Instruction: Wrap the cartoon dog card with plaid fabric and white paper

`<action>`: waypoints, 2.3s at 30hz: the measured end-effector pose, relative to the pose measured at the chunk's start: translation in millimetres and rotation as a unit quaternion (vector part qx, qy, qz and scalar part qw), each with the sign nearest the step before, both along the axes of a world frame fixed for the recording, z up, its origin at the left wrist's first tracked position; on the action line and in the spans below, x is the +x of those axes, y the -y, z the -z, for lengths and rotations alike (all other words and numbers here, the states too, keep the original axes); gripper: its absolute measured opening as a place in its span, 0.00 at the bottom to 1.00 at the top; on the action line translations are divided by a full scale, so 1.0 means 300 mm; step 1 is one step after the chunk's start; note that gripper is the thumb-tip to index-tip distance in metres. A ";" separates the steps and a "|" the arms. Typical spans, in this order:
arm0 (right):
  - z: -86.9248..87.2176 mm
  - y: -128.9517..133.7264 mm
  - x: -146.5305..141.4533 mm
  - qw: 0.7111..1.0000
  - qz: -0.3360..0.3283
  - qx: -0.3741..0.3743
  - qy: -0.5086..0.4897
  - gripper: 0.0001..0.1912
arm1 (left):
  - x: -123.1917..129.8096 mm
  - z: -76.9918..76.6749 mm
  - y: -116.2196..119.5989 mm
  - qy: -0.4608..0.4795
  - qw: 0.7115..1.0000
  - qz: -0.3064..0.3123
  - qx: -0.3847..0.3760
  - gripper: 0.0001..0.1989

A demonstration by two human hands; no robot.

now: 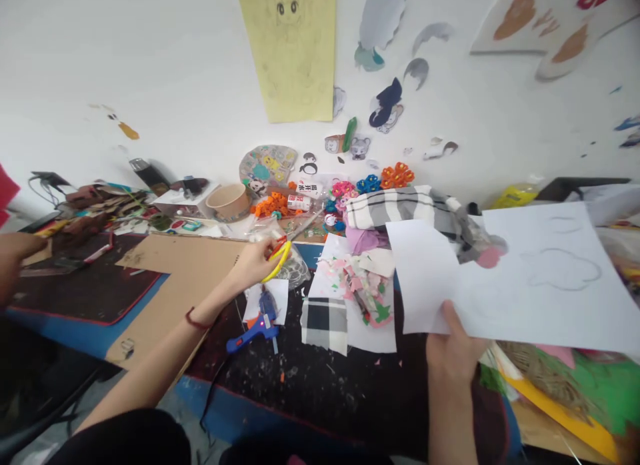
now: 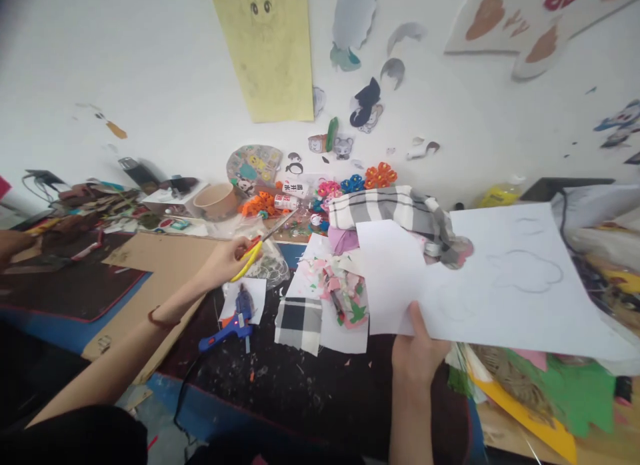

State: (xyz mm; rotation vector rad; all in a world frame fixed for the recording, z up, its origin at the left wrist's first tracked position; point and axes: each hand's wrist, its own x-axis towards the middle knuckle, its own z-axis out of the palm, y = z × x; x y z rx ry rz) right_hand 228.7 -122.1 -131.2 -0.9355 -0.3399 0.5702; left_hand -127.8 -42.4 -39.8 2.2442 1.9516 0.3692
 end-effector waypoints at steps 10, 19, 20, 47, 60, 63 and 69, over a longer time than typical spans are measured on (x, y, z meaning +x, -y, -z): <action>-0.003 0.306 -0.173 0.988 -0.050 -0.130 -0.065 0.43 | 0.112 0.017 0.490 0.192 0.943 0.098 -0.253 0.34; 0.043 0.456 -0.282 0.970 -0.111 -0.201 -0.085 0.41 | 0.041 0.045 0.608 0.160 0.935 0.060 -0.311 0.19; 0.048 0.459 -0.288 0.971 -0.107 -0.198 -0.080 0.41 | 0.037 0.042 0.604 0.165 0.934 0.071 -0.309 0.19; 0.062 0.442 -0.355 0.976 -0.061 -0.208 0.004 0.39 | 0.057 0.065 0.507 0.148 0.954 0.111 -0.236 0.18; 0.066 0.437 -0.344 0.975 -0.050 -0.217 -0.007 0.39 | 0.039 0.084 0.484 0.083 0.963 0.130 -0.222 0.19; 0.059 0.439 -0.347 0.973 -0.052 -0.226 -0.008 0.40 | 0.035 0.098 0.497 0.097 0.959 0.151 -0.218 0.27; 0.085 0.450 -0.363 0.973 -0.074 -0.218 0.016 0.40 | 0.058 0.129 0.505 0.155 0.950 0.146 -0.228 0.30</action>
